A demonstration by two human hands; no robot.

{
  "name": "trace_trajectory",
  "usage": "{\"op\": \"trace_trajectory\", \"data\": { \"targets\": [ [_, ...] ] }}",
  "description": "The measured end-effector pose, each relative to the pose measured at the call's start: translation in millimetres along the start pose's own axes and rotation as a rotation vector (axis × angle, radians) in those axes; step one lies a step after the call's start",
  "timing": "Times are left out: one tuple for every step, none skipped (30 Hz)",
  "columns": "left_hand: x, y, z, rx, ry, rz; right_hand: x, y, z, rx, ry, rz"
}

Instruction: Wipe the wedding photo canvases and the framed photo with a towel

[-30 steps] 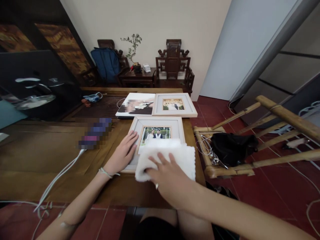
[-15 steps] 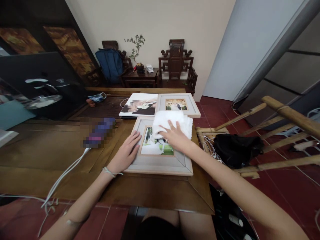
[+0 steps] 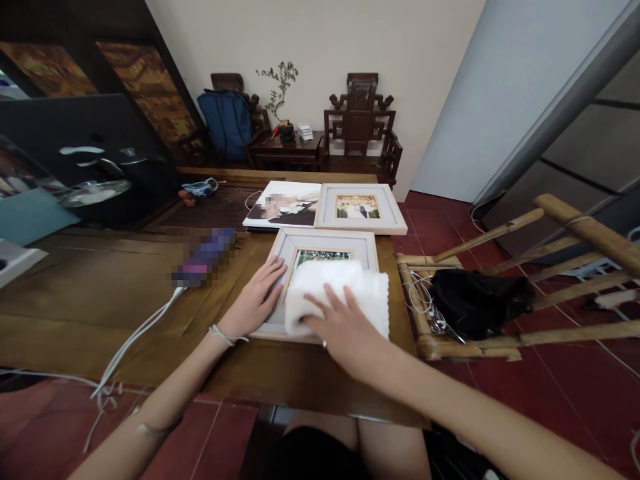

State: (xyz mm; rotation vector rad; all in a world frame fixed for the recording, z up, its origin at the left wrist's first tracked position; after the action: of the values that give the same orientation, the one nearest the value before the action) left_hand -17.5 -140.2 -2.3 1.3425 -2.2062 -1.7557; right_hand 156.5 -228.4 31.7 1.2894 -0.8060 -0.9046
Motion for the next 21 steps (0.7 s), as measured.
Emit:
{"op": "trace_trajectory", "data": {
  "targets": [
    [0,0.2,0,0.003,-0.002,0.003,-12,-2,-12,0.025,-0.015,-0.036],
    [0,0.4,0,0.007,-0.002,0.004,-24,-2,-25,0.051,-0.034,-0.072],
    [0,0.6,0,0.011,0.0,0.003,-36,-1,-38,0.078,-0.057,-0.11],
    [0,0.8,1,0.014,0.001,0.0,-47,2,-51,0.104,-0.079,-0.144],
    [0,0.8,1,0.017,0.002,-0.001,-57,5,-63,0.128,-0.103,-0.176],
    [1,0.8,1,0.018,0.003,-0.004,-67,8,-73,0.149,-0.127,-0.206],
    [1,0.7,1,0.019,0.002,-0.005,-74,11,-81,0.166,-0.15,-0.23],
    [1,0.5,1,0.02,0.001,-0.005,-80,12,-87,0.18,-0.173,-0.248],
    [1,0.3,1,0.022,0.0,-0.005,-84,13,-89,0.189,-0.189,-0.255],
    [1,0.2,1,0.024,-0.001,-0.007,-86,12,-89,0.194,-0.197,-0.249],
    [1,0.0,1,0.026,-0.001,-0.008,-85,10,-85,0.194,-0.199,-0.23],
    [1,-0.2,1,0.027,0.0,-0.01,-81,7,-79,0.192,-0.191,-0.196],
    [1,-0.4,1,0.027,0.004,-0.012,-75,5,-70,0.186,-0.177,-0.156],
    [1,-0.7,1,0.026,0.008,-0.013,-65,3,-60,0.176,-0.162,-0.115],
    [1,-1.0,1,0.026,0.012,-0.015,-54,2,-48,0.159,-0.14,-0.072],
    [1,-1.3,1,0.026,0.016,-0.015,-41,2,-35,0.138,-0.114,-0.032],
    [1,-1.5,1,0.029,0.02,-0.017,-27,3,-23,0.108,-0.086,0.007],
    [1,-1.4,2,0.037,0.025,-0.021,-14,4,-11,0.073,-0.047,0.047],
    [1,-1.0,2,0.052,0.03,-0.027,-2,6,0,0.039,-0.022,0.077],
    [1,-0.3,1,0.073,0.039,-0.033,7,8,10,0.009,0.006,0.102],
    [1,0.6,1,0.102,0.053,-0.039,14,9,19,-0.012,0.033,0.116]
  ]
}}
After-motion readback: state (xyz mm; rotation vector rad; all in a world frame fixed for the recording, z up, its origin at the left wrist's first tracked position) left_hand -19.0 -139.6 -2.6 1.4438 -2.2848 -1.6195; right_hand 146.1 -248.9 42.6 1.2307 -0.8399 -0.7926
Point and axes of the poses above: each hand's wrist, its own x-axis away from the middle knuckle, its own y-axis out of the back of the hand, z = x × y, the point moved 4 cm from there along -x, towards the middle knuckle, and after that the axes turned 13 degrees about -y, right-handed, at the moved point
